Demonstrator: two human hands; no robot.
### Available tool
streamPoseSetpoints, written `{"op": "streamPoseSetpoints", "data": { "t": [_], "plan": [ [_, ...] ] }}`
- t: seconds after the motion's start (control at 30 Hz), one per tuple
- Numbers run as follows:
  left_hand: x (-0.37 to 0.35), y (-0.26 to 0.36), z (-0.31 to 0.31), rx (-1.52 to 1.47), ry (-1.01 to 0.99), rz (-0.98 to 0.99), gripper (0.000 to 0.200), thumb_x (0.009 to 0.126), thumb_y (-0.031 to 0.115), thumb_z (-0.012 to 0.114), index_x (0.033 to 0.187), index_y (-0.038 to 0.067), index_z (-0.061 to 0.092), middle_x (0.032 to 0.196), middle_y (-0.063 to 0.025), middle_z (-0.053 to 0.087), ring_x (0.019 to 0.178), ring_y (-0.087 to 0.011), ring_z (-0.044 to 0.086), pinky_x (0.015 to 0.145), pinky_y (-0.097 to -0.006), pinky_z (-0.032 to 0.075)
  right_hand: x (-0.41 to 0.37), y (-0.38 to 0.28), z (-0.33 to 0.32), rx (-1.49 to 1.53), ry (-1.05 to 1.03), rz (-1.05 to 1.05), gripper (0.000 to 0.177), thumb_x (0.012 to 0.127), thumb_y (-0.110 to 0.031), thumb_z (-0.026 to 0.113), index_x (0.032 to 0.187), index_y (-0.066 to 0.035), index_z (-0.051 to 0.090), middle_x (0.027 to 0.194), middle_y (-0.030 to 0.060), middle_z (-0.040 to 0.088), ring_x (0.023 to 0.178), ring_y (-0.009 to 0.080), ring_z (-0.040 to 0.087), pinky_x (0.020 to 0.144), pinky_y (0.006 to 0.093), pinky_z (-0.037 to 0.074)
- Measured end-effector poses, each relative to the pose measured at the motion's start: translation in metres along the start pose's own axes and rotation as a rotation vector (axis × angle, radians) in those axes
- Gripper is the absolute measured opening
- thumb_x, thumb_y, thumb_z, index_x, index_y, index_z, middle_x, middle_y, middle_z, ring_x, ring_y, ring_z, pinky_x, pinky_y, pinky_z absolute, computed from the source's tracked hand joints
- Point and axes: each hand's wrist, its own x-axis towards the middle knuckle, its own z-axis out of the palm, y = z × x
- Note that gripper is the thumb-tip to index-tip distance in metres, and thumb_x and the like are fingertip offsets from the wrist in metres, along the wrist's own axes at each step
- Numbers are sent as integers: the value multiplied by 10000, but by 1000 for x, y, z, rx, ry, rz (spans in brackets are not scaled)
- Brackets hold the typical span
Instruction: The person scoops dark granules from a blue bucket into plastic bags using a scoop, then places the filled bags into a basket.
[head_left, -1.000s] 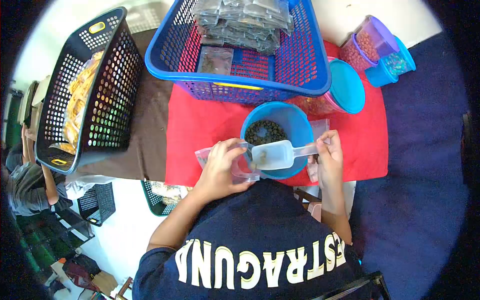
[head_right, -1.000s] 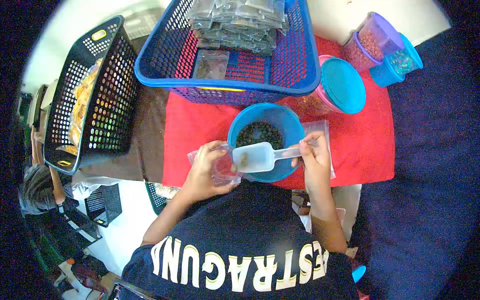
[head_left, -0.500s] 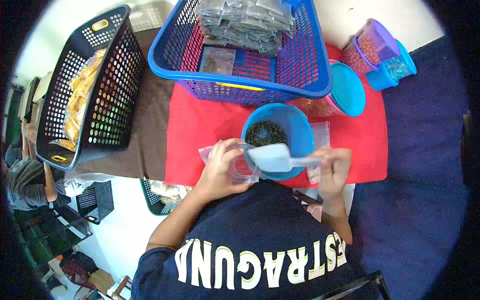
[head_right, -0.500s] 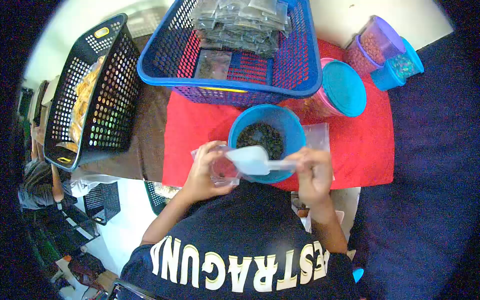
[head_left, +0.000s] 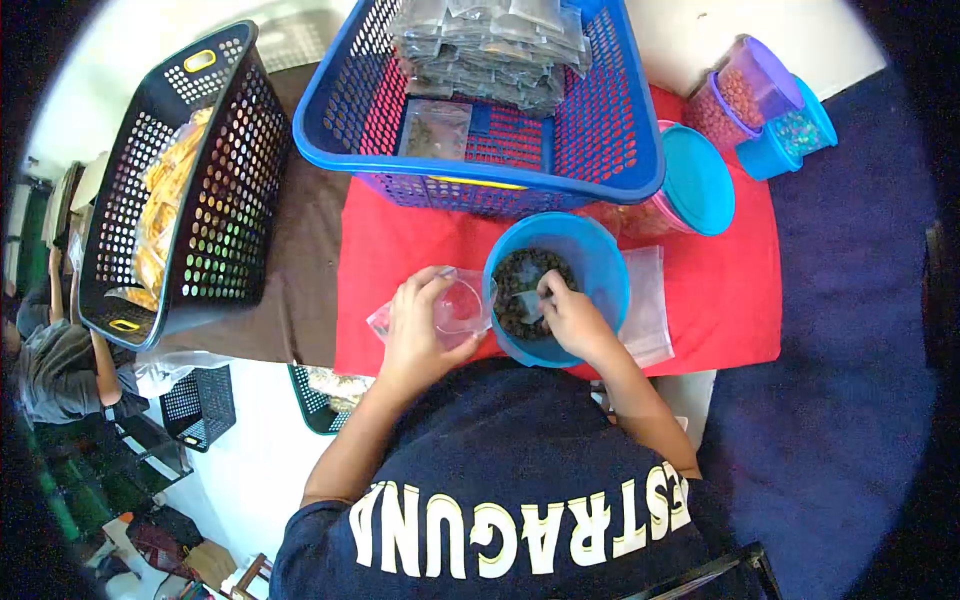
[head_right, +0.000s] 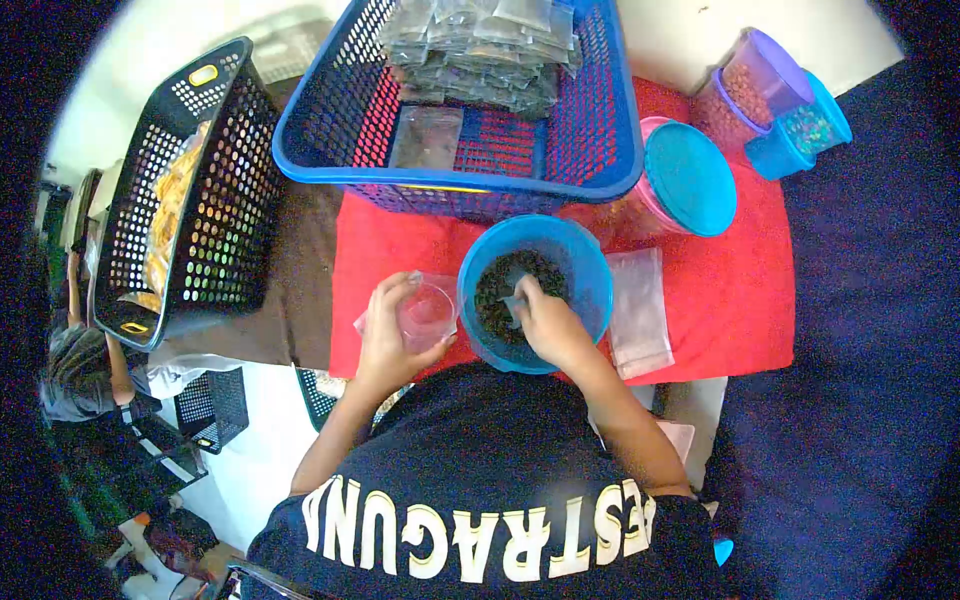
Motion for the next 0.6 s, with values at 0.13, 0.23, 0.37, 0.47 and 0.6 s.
{"op": "streamPoseSetpoints", "data": {
  "t": [0.13, 0.23, 0.37, 0.47, 0.6],
  "plan": [
    [-1, -2, 3, -18, -18, 3, 794, 621, 213, 856, 1271, 40, 434, 1279, -194, 477, 1200, -367, 475, 1013, -460, 405, -5, 0, -17, 152, 65, 55, 115, 938, -93, 503, 1038, -79, 448, 741, 200, 633, 699, 329, 673, 621, 454, 478],
    [2, -3, 6, -46, -11, 5, 771, 626, 205, 845, 1265, 40, 446, 1277, -191, 484, 1187, -368, 477, 995, -468, 402, -7, 12, -31, 344, 158, 58, 37, 977, -91, 479, 1006, -82, 458, 671, 52, 570, 585, 120, 593, 501, 277, 422],
    [7, 0, 6, -55, -1, -3, 754, 629, 205, 837, 1258, 37, 457, 1273, -187, 494, 1170, -369, 485, 979, -476, 401, -12, 13, -44, 593, 234, 129, 20, 992, -134, 480, 993, -115, 475, 694, 30, 574, 539, 82, 526, 483, 217, 394],
    [10, 2, 5, -29, -18, 9, 756, 630, 208, 838, 1261, 40, 456, 1267, -192, 494, 1166, -371, 488, 978, -475, 403, -14, 25, -52, 686, 305, 123, 25, 992, -140, 484, 997, -118, 475, 709, 36, 577, 554, 82, 532, 488, 215, 398],
    [9, -2, 8, -36, -47, 16, 809, 613, 206, 854, 1282, 38, 431, 1292, -203, 472, 1211, -374, 467, 1023, -469, 396, -18, 32, -65, 780, 370, 61, 67, 999, -181, 476, 1019, -118, 474, 753, 45, 592, 588, 95, 542, 501, 220, 400]
  ]
}}
